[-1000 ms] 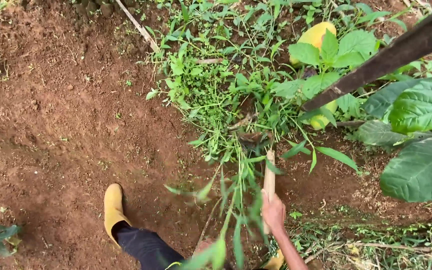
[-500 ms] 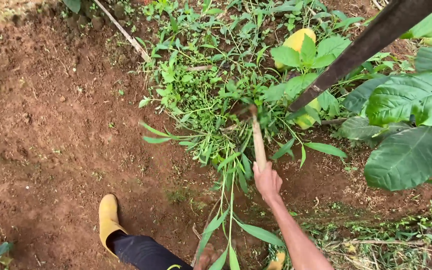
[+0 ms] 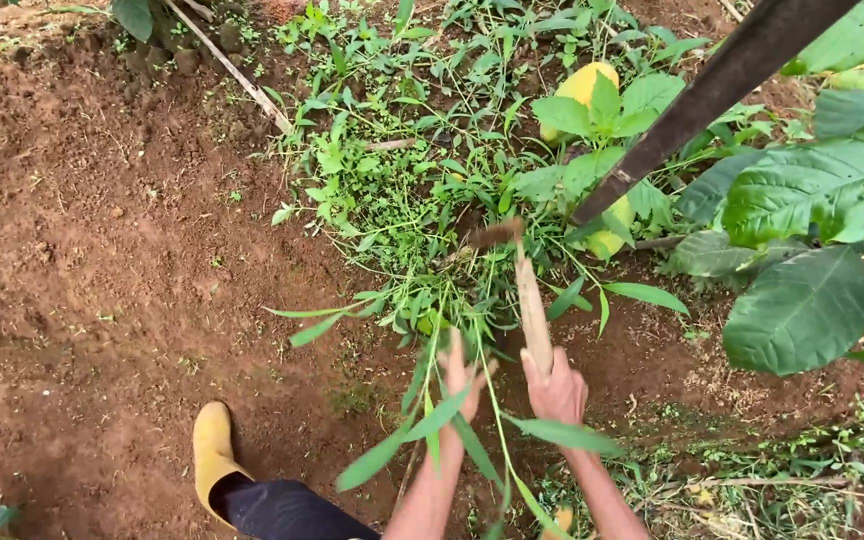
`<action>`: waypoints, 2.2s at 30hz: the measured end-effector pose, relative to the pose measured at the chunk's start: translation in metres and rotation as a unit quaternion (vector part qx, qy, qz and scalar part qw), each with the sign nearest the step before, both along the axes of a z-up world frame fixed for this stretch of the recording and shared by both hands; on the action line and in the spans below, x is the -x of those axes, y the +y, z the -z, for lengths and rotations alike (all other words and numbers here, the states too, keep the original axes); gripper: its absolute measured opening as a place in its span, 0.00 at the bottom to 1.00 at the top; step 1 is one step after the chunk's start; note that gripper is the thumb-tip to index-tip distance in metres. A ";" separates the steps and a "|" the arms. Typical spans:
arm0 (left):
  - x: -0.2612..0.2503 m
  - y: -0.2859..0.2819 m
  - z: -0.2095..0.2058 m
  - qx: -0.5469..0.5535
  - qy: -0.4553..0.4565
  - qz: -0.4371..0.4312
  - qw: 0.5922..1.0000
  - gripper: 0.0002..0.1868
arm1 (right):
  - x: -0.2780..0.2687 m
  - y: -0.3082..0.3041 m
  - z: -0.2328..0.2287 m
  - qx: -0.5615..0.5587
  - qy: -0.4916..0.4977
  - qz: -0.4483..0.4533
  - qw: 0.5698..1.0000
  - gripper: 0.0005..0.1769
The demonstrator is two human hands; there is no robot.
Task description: The person uses a hoe to loosen soil and uproot weeds in a garden bed. They repeatedly strike the ground near the base of the plants and pull the loosened weeds away by hand, clearing the area around the crops.
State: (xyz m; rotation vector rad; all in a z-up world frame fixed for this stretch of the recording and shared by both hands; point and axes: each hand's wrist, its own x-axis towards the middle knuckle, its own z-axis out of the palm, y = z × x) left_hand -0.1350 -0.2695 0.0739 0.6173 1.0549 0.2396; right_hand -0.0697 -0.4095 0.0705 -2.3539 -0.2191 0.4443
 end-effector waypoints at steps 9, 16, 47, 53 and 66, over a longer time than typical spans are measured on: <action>0.027 0.070 -0.072 -0.142 0.049 0.083 0.985 0.45 | -0.056 0.071 0.016 -0.169 -0.040 -0.030 0.984 0.14; 0.011 0.108 0.113 0.049 -0.106 -0.219 0.969 0.28 | -0.049 0.068 0.066 -0.014 0.084 -0.049 0.995 0.28; 0.023 0.087 0.144 -0.353 0.205 0.173 0.896 0.18 | 0.007 0.009 0.044 0.107 0.032 -0.030 0.993 0.25; 0.014 0.082 0.157 -0.402 0.256 0.303 0.825 0.25 | 0.028 0.002 0.038 0.025 0.066 -0.028 0.997 0.19; 0.018 0.069 0.124 -0.345 0.239 0.242 0.875 0.20 | 0.021 0.064 0.022 -0.085 0.218 0.037 0.972 0.20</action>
